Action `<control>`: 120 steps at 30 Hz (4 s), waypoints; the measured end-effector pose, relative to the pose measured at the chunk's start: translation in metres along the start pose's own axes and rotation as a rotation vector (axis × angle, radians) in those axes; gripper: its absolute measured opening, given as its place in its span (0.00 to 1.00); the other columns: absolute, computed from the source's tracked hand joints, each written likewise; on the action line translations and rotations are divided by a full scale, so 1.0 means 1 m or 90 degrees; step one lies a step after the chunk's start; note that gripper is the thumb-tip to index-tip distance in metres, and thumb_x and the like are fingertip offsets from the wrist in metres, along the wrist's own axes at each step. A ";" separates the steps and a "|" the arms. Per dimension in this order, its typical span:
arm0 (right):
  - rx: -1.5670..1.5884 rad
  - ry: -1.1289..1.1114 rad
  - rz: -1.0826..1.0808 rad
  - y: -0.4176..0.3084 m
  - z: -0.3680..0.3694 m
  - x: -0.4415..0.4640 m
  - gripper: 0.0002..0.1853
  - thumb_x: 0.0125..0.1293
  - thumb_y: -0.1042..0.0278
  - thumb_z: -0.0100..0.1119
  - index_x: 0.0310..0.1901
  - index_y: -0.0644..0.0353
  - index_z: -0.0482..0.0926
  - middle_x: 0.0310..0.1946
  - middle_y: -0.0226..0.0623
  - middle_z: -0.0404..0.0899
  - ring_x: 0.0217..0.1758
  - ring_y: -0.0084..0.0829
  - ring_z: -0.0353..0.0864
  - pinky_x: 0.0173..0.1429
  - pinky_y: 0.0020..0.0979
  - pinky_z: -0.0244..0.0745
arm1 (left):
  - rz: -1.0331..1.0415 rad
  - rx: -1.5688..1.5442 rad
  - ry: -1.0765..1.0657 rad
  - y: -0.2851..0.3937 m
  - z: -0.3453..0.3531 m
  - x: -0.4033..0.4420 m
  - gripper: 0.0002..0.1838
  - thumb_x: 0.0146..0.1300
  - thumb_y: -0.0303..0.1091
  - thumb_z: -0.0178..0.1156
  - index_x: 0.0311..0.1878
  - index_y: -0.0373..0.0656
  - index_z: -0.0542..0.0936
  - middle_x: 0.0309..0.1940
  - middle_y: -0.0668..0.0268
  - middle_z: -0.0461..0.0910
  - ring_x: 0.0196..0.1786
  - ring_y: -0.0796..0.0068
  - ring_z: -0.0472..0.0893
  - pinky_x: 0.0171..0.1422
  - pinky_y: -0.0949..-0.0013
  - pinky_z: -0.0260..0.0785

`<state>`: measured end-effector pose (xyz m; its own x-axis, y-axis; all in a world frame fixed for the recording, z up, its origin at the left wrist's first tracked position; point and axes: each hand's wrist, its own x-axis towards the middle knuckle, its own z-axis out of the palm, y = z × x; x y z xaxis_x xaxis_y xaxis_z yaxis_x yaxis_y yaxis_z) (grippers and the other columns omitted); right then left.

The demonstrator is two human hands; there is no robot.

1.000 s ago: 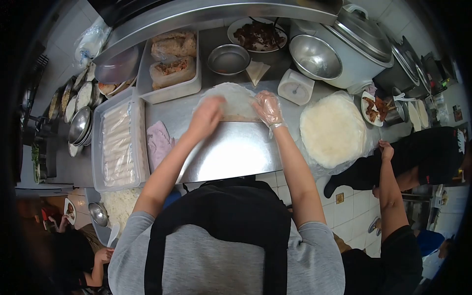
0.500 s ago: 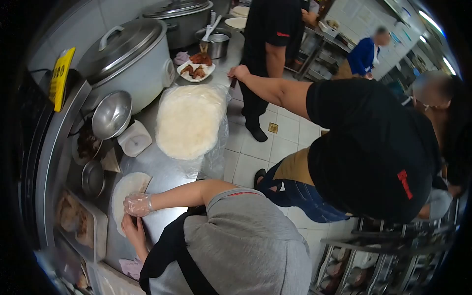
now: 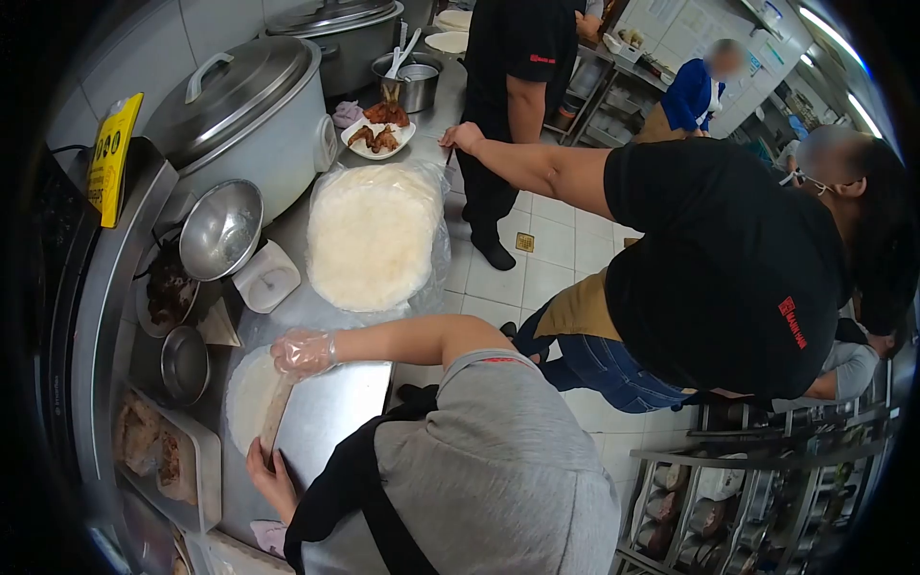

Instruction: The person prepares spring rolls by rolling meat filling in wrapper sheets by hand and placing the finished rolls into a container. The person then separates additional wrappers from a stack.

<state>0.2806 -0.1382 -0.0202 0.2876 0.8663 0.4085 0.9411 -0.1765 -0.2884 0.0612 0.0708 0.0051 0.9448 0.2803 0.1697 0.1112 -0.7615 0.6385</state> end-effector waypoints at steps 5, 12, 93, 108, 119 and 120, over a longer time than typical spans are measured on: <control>-0.037 -0.096 0.001 -0.041 -0.002 0.035 0.15 0.47 0.58 0.68 0.34 0.59 0.82 0.37 0.40 0.79 0.45 0.42 0.79 0.50 0.40 0.75 | 0.071 0.096 -0.037 0.020 0.013 0.024 0.21 0.53 0.25 0.66 0.51 0.34 0.76 0.49 0.53 0.75 0.54 0.50 0.72 0.60 0.56 0.65; 0.074 -0.211 0.050 -0.035 0.035 0.060 0.20 0.41 0.56 0.72 0.36 0.57 0.84 0.36 0.44 0.82 0.45 0.47 0.82 0.48 0.45 0.78 | 0.061 0.032 -0.032 0.015 0.029 0.037 0.20 0.49 0.25 0.69 0.46 0.36 0.76 0.44 0.56 0.74 0.50 0.52 0.72 0.57 0.56 0.65; 0.312 -0.400 0.197 0.045 0.000 0.114 0.18 0.62 0.54 0.60 0.35 0.65 0.76 0.30 0.42 0.77 0.36 0.32 0.73 0.44 0.36 0.68 | 0.147 0.011 -0.022 0.079 0.104 0.093 0.18 0.50 0.35 0.70 0.40 0.38 0.75 0.38 0.56 0.75 0.45 0.54 0.74 0.51 0.56 0.68; 0.171 -0.288 0.139 -0.003 0.022 0.141 0.19 0.60 0.52 0.57 0.40 0.62 0.81 0.38 0.51 0.81 0.45 0.50 0.79 0.51 0.42 0.73 | 0.054 0.035 0.006 0.034 0.047 0.057 0.20 0.43 0.40 0.74 0.35 0.40 0.76 0.34 0.60 0.75 0.44 0.57 0.74 0.49 0.59 0.67; 0.176 -0.371 0.131 -0.006 0.027 0.149 0.19 0.61 0.53 0.57 0.40 0.64 0.80 0.40 0.52 0.81 0.47 0.48 0.80 0.51 0.43 0.71 | 0.045 0.068 0.030 0.042 0.054 0.050 0.18 0.44 0.36 0.74 0.35 0.40 0.77 0.34 0.60 0.76 0.42 0.58 0.76 0.47 0.59 0.69; 0.173 -0.377 0.136 -0.005 0.028 0.150 0.19 0.61 0.54 0.57 0.40 0.64 0.80 0.40 0.52 0.81 0.47 0.48 0.80 0.51 0.42 0.71 | 0.043 0.068 0.030 0.044 0.056 0.052 0.18 0.44 0.36 0.74 0.35 0.40 0.77 0.34 0.60 0.76 0.42 0.58 0.76 0.47 0.59 0.69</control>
<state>0.3141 0.0059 0.0187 0.2437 0.9487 -0.2016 0.7745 -0.3155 -0.5483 0.1320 0.0193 -0.0001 0.9359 0.2522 0.2461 0.0830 -0.8365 0.5416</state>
